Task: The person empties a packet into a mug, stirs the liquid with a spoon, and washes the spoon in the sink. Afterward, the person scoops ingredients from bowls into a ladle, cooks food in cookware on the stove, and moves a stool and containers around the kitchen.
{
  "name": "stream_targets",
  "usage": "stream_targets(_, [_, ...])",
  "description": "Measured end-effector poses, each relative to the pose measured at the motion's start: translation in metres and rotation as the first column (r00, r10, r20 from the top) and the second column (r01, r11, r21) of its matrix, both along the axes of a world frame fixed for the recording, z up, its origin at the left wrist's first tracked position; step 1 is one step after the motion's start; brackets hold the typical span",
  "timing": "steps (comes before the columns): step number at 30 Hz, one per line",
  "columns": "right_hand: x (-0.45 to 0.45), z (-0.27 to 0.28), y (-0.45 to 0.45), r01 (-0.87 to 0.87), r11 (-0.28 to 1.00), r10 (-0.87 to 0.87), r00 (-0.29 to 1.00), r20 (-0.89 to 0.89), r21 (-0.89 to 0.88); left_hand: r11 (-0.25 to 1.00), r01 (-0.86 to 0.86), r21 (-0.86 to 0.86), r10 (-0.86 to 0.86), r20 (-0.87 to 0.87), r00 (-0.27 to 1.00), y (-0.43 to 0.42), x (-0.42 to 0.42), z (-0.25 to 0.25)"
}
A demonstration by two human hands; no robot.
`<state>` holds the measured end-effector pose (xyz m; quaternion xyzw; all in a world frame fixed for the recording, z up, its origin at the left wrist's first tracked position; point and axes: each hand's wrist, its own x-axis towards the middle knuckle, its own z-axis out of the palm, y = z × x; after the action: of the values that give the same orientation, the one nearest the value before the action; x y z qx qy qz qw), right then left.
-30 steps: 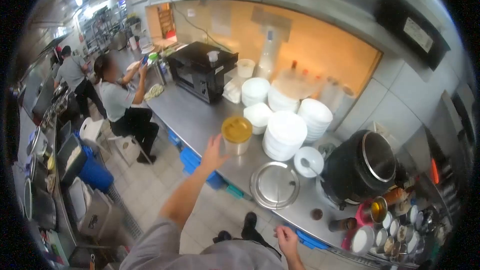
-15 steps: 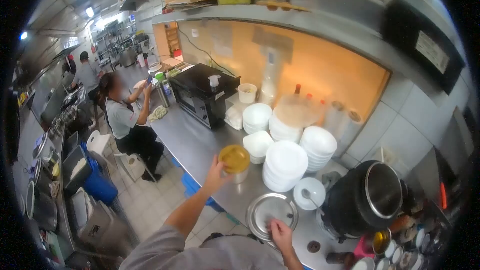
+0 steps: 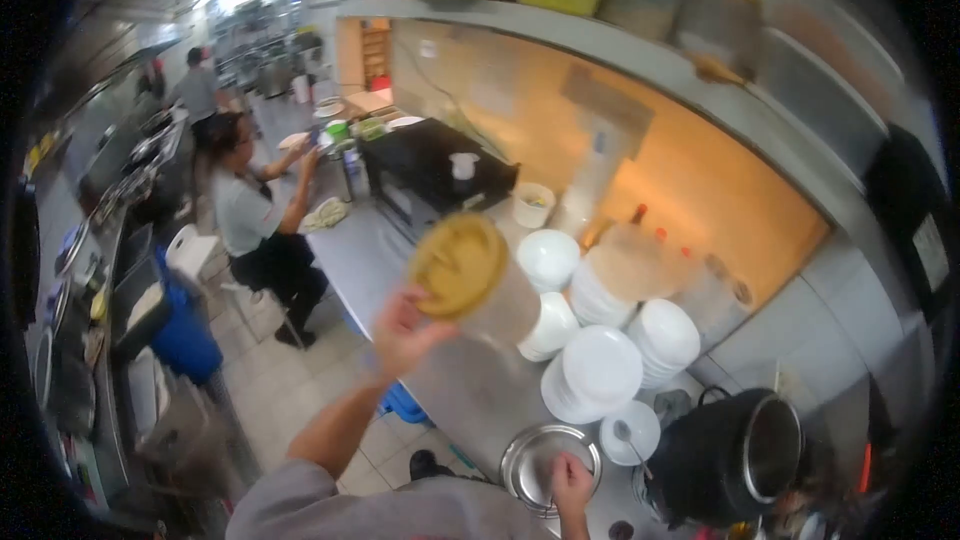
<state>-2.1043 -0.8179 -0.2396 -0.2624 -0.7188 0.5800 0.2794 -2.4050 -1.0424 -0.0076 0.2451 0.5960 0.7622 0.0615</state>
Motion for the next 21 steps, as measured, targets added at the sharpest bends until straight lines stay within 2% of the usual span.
stream_targets(2, [-0.002, -0.001, -0.014, 0.051, 0.998, -0.053, 0.997, 0.054, 0.035, 0.965, 0.12, 0.234, -0.033, -0.343, 0.939, -0.002, -0.03, 0.062])
stream_targets(4, [-0.022, 0.03, -0.03, -0.103, 0.964, 0.084, 0.993, 0.089, 0.246, 0.941, 0.127, 0.313, 0.097, -0.611, 0.786, 0.0, -0.041, 0.154])
stream_targets(5, [-0.029, 0.054, -0.038, -0.131, 0.931, 0.11, 0.991, 0.081, 0.34, 0.949, 0.071, 0.307, 0.149, -0.635, 0.758, 0.004, -0.043, 0.195])
stream_targets(6, [-0.029, 0.053, -0.041, -0.117, 0.934, 0.098, 0.993, 0.072, 0.338, 0.952, 0.009, 0.305, 0.204, -0.658, 0.725, 0.01, -0.043, 0.233])
stream_targets(8, [-0.032, 0.047, -0.042, -0.122, 0.974, 0.112, 0.992, 0.06, 0.189, 0.947, -0.049, 0.318, 0.276, -0.728, 0.627, 0.031, -0.045, 0.297])
stream_targets(10, [-0.031, 0.046, -0.044, -0.075, 0.979, 0.07, 0.997, 0.033, 0.19, 0.925, -0.289, 0.247, 0.345, -0.864, 0.367, 0.052, -0.031, 0.349])
stream_targets(12, [-0.026, 0.034, -0.041, -0.031, 0.981, 0.03, 1.0, 0.007, 0.19, 0.916, -0.269, 0.297, 0.38, -0.858, 0.345, 0.091, -0.047, 0.383])
stream_targets(14, [-0.017, 0.008, -0.038, 0.034, 0.998, -0.031, 0.998, -0.06, 0.051, 0.885, -0.246, 0.396, 0.457, -0.839, 0.295, 0.129, -0.062, 0.413])
stream_targets(16, [-0.005, 0.007, -0.039, 0.074, 0.996, -0.071, 0.996, -0.049, 0.05, 0.903, -0.313, 0.293, 0.397, -0.848, 0.352, 0.164, -0.065, 0.427])
stream_targets(17, [0.0, 0.006, -0.04, 0.112, 0.992, -0.11, 0.993, -0.038, 0.053, 0.906, -0.31, 0.289, 0.392, -0.85, 0.352, 0.185, -0.073, 0.428])
stream_targets(19, [0.014, 0.001, -0.043, 0.161, 0.987, -0.159, 0.985, -0.061, 0.023, 0.835, -0.435, 0.336, 0.453, -0.869, 0.198, 0.226, -0.095, 0.411])
stream_targets(21, [0.021, 0.0, -0.046, 0.206, 0.978, -0.206, 0.975, -0.088, -0.006, 0.87, -0.387, 0.306, 0.407, -0.889, 0.21, 0.243, -0.103, 0.386])
